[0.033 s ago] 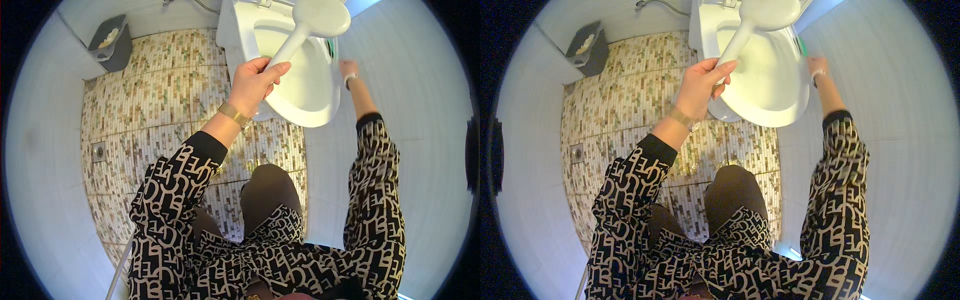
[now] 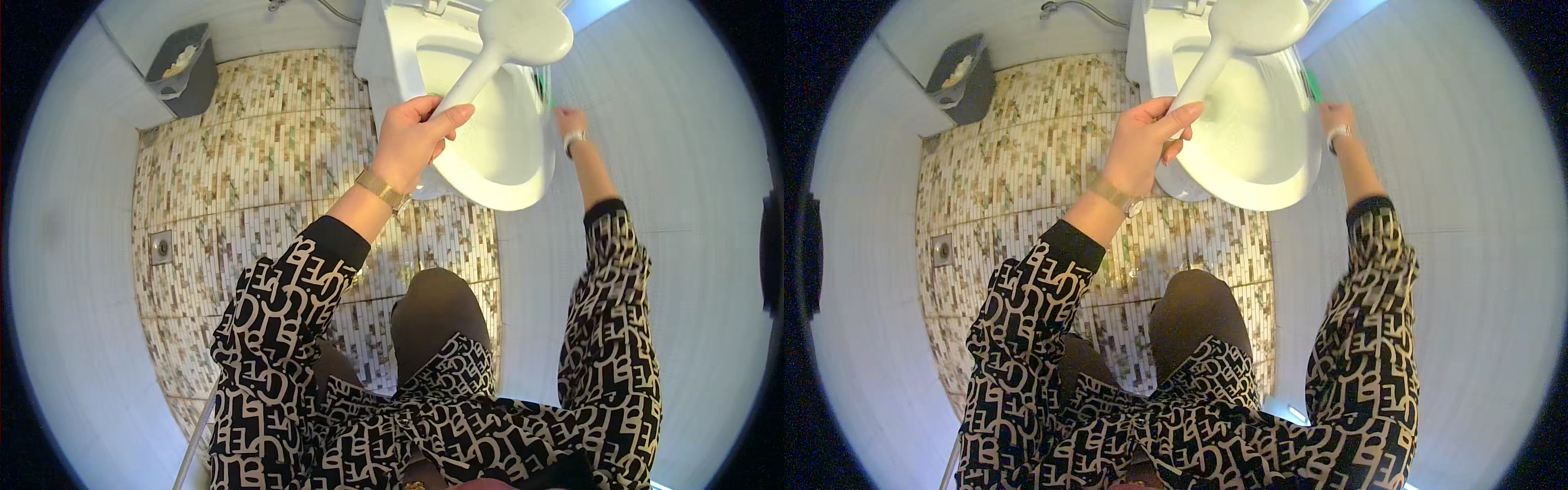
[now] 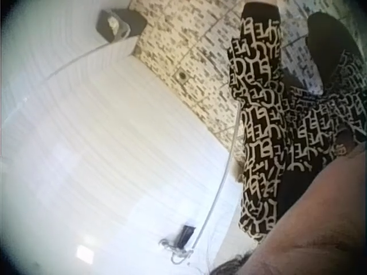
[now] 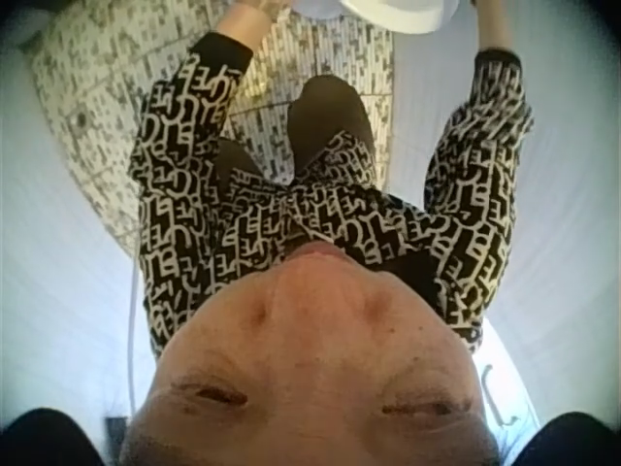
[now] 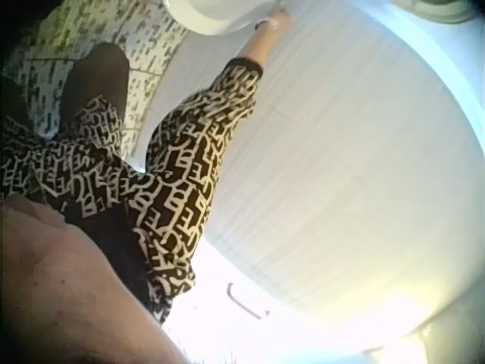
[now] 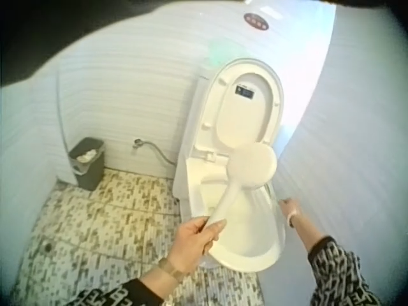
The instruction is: Cleaning the interior and exterior of a toilet bowl using a brush and a handheld shower head.
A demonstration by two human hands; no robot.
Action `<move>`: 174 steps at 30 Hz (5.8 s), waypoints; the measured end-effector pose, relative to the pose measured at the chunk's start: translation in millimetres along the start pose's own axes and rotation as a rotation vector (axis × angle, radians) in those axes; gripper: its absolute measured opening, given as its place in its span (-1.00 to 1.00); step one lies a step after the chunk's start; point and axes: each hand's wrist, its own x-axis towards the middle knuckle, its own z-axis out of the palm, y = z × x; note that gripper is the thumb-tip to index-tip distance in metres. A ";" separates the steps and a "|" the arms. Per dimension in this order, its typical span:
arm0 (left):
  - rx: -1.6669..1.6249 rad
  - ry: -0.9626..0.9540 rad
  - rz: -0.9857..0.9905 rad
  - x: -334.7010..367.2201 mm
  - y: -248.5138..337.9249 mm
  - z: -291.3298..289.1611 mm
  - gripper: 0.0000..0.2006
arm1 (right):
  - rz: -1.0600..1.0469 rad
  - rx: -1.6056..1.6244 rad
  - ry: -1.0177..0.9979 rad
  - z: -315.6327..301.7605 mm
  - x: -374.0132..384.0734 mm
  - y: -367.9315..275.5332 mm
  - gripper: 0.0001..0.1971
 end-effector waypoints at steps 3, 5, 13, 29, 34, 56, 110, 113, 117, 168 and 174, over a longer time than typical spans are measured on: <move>0.050 0.036 0.013 -6.6 7.0 -15.8 -0.75 | 0.013 0.059 -0.009 0.8 -50.4 1.7 -0.66; 0.023 0.054 0.022 -5.3 7.1 -15.6 -0.75 | 0.015 0.056 0.005 -8.5 -64.2 5.8 -0.66; -0.072 0.046 0.016 6.6 -6.1 10.1 -0.78 | 0.025 -0.174 0.050 -4.7 -7.1 -35.7 -0.66; 0.049 -0.128 -0.018 0.3 -24.9 29.9 -0.78 | -0.229 -0.247 0.018 -44.4 -105.9 -16.3 -0.72; 0.107 -0.095 -0.028 -7.2 -23.0 16.6 -0.78 | -0.234 -0.212 -0.070 -54.0 -146.7 -15.0 -0.71; 0.258 0.129 0.066 8.2 -10.7 -4.8 -0.69 | -0.278 0.020 -0.604 -76.2 -204.0 -134.3 -0.70; 0.235 0.376 0.141 8.9 27.4 -45.2 -0.67 | 0.392 1.186 -0.872 66.0 -48.2 -214.6 -0.91; 0.266 0.388 0.131 3.7 22.2 -56.5 -0.66 | 0.035 0.681 -0.958 30.4 -107.9 -200.3 -0.67; 0.226 0.354 0.112 11.1 14.0 -44.8 -0.65 | -0.189 0.034 -1.288 -44.1 -126.9 -164.9 -0.72; 0.260 0.186 0.096 8.0 -1.0 -35.7 -0.71 | -0.553 -0.837 -0.419 50.9 -30.8 -116.8 -0.79; 0.247 0.200 0.076 7.4 11.9 -44.5 -0.70 | -0.590 -0.959 -0.730 27.6 -48.7 -133.8 -0.62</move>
